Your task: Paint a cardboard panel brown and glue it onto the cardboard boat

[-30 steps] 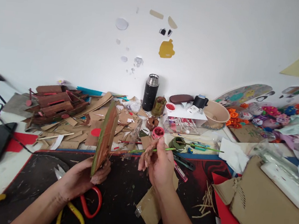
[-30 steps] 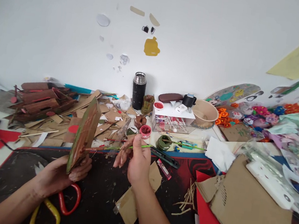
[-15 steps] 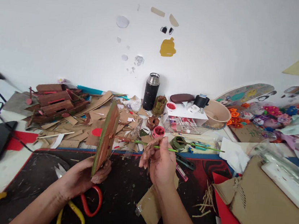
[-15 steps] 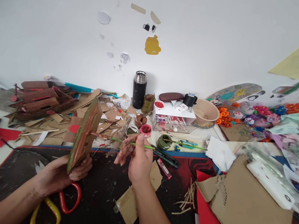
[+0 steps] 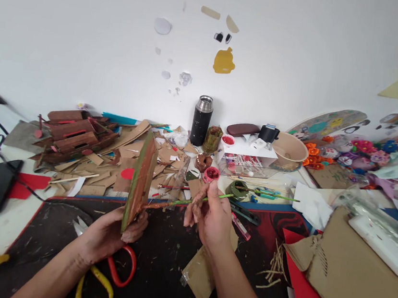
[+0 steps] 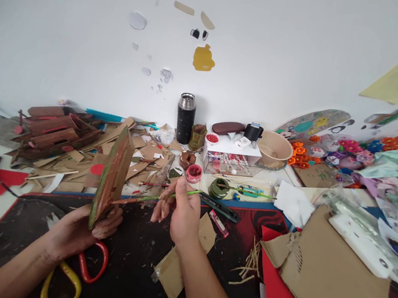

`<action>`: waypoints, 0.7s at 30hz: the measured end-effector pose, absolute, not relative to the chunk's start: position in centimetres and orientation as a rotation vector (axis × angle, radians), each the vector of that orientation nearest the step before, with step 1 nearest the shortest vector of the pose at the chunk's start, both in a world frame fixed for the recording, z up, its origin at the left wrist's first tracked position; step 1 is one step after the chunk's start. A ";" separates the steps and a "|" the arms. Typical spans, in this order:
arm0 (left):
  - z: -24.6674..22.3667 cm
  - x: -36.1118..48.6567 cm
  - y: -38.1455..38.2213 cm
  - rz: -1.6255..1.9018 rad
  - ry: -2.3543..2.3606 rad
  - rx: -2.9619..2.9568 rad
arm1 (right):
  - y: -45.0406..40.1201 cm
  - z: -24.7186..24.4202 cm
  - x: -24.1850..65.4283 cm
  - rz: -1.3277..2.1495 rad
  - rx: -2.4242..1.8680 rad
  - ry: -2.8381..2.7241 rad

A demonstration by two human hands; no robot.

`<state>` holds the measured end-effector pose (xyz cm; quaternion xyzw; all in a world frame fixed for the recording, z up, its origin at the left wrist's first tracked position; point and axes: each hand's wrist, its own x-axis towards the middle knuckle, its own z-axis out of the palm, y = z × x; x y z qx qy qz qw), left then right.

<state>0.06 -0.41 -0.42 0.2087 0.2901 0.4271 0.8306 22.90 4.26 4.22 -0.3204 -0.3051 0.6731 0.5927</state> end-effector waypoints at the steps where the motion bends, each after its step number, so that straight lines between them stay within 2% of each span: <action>1: -0.4 0.1 -0.4 0.903 0.615 0.442 | 4.3 4.2 22.9 1.569 -0.747 -0.708; 21: -0.1 0.3 -0.5 0.872 0.684 0.490 | 4.4 4.9 23.1 1.499 -0.762 -0.647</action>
